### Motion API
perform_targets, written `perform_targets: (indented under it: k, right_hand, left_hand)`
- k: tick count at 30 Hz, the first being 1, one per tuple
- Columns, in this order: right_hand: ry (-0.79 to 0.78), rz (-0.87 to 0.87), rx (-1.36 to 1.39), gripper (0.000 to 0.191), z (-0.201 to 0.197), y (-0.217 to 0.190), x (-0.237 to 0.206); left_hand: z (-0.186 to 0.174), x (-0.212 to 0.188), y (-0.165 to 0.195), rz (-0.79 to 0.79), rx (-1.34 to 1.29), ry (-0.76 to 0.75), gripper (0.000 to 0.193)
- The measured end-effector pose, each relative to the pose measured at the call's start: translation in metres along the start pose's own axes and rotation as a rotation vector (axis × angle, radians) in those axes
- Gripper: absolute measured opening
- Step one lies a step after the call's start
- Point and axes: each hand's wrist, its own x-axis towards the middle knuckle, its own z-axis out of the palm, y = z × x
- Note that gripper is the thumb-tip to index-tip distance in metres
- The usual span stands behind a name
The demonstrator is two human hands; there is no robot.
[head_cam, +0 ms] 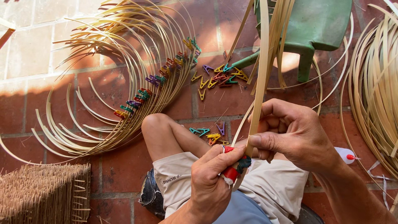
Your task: The person sits on a tiled floor and repeatedly applies glue to thin bamboo strips, then secures them with colorful clothespins. They handle the strips one at a time, arranging them in a curved formation on the floor.
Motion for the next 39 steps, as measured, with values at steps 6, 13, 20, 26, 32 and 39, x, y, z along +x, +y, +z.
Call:
perform_targets:
  k: [6, 13, 20, 26, 32, 39]
  right_hand:
    - [0.027, 0.062, -0.087, 0.032, 0.002, -0.002, -0.006]
    - [-0.046, 0.087, -0.085, 0.036, 0.007, 0.000, -0.012]
    - [0.022, -0.297, -0.337, 0.043, -0.014, 0.046, -0.031]
    - [0.556, -0.345, 0.214, 0.021, -0.013, 0.090, -0.064]
    - [0.417, -0.634, -0.649, 0.036, 0.035, 0.082, -0.065]
    - [0.427, -0.708, -0.832, 0.033, 0.044, 0.088, -0.062]
  left_hand:
    - [-0.004, -0.002, 0.002, 0.030, -0.038, -0.045, 0.032]
    - [-0.012, 0.005, 0.003, -0.243, -0.206, -0.229, 0.053]
    - [-0.012, 0.021, 0.006, -0.511, -0.298, -0.259, 0.055]
    - [-0.012, 0.025, 0.001, -0.371, -0.140, -0.271, 0.054]
    - [-0.011, 0.015, -0.004, -0.461, -0.177, -0.200, 0.056]
    - [-0.024, -0.009, -0.024, -0.412, -0.342, -0.125, 0.054]
